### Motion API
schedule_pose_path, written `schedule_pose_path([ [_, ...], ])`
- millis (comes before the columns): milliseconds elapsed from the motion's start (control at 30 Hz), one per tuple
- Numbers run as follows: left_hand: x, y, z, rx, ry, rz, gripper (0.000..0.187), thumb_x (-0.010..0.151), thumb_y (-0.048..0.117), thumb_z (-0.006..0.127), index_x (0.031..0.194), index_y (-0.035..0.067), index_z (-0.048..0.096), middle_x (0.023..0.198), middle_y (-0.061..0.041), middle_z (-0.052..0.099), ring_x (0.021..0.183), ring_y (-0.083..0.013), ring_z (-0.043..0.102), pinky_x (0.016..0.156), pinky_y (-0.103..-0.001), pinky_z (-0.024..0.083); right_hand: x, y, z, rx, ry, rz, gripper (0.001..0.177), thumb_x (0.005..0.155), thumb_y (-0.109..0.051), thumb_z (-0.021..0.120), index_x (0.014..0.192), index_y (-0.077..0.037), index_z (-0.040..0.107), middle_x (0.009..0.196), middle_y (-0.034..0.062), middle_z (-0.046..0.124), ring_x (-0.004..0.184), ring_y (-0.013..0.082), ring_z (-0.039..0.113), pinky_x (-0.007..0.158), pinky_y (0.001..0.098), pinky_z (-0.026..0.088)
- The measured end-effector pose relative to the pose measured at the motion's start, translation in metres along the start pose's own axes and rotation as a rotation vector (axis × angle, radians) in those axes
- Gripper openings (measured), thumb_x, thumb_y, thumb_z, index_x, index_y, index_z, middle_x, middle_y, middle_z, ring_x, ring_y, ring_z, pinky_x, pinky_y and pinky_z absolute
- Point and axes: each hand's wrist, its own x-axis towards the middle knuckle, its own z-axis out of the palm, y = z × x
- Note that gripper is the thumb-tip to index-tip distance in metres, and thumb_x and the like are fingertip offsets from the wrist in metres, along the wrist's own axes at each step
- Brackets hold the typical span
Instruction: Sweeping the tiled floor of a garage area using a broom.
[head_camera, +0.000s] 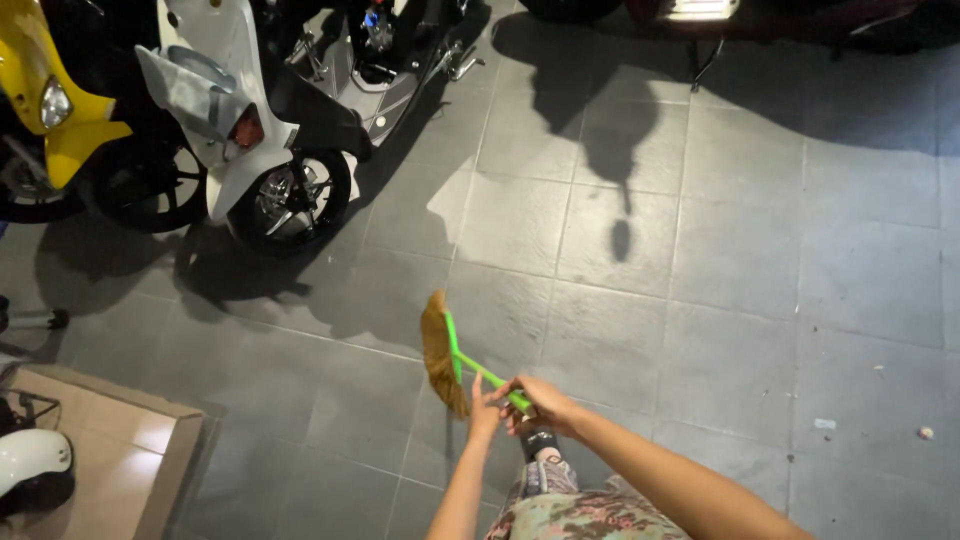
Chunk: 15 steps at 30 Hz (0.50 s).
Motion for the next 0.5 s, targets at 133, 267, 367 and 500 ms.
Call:
schedule_pose_path([
  [133, 0.002, 0.072, -0.024, 0.646, 0.011, 0.25, 0.062, 0.077, 0.013, 0.072, 0.135, 0.025, 0.053, 0.119, -0.012, 0.053, 0.091, -0.0243, 0.06, 0.078, -0.033, 0.051, 0.009, -0.015, 0.028, -0.21, -0.02, -0.202, 0.046, 0.104, -0.037, 0.032, 0.116, -0.01, 0.068, 0.086, 0.0141, 0.07, 0.061, 0.0208, 0.067, 0.058, 0.0344, 0.058],
  [267, 0.006, 0.109, -0.053, 0.914, 0.009, 0.437, 0.027, 0.092, 0.032, 0.069, 0.116, 0.022, 0.068, 0.118, -0.015, 0.059, 0.098, -0.0328, 0.064, 0.08, -0.041, 0.052, 0.011, -0.033, 0.081, -0.756, 0.16, -0.984, 0.058, 0.115, -0.044, 0.032, 0.096, -0.008, 0.074, 0.088, 0.0159, 0.064, 0.076, 0.0231, 0.06, 0.068, 0.0364, 0.051],
  [367, 0.037, 0.068, -0.072, 0.558, -0.092, 0.388, 0.024, 0.1, 0.035, 0.06, 0.111, 0.016, 0.068, 0.11, -0.014, 0.061, 0.099, -0.0316, 0.063, 0.082, -0.04, 0.052, 0.033, -0.031, 0.099, -0.697, 0.051, -1.085, 0.07, 0.116, -0.049, 0.03, 0.078, -0.004, 0.067, 0.081, 0.0133, 0.06, 0.075, 0.0229, 0.056, 0.066, 0.036, 0.046],
  [500, 0.055, 0.051, -0.066, 0.049, -0.167, 0.229, 0.03, 0.1, 0.034, 0.061, 0.101, 0.004, 0.067, 0.101, -0.019, 0.065, 0.097, -0.0346, 0.061, 0.084, -0.043, 0.052, 0.066, -0.01, 0.083, -0.355, -0.167, -0.475, 0.076, 0.109, -0.06, 0.028, 0.061, -0.007, 0.053, 0.053, 0.0004, 0.048, 0.048, 0.0111, 0.044, 0.049, 0.0256, 0.035],
])
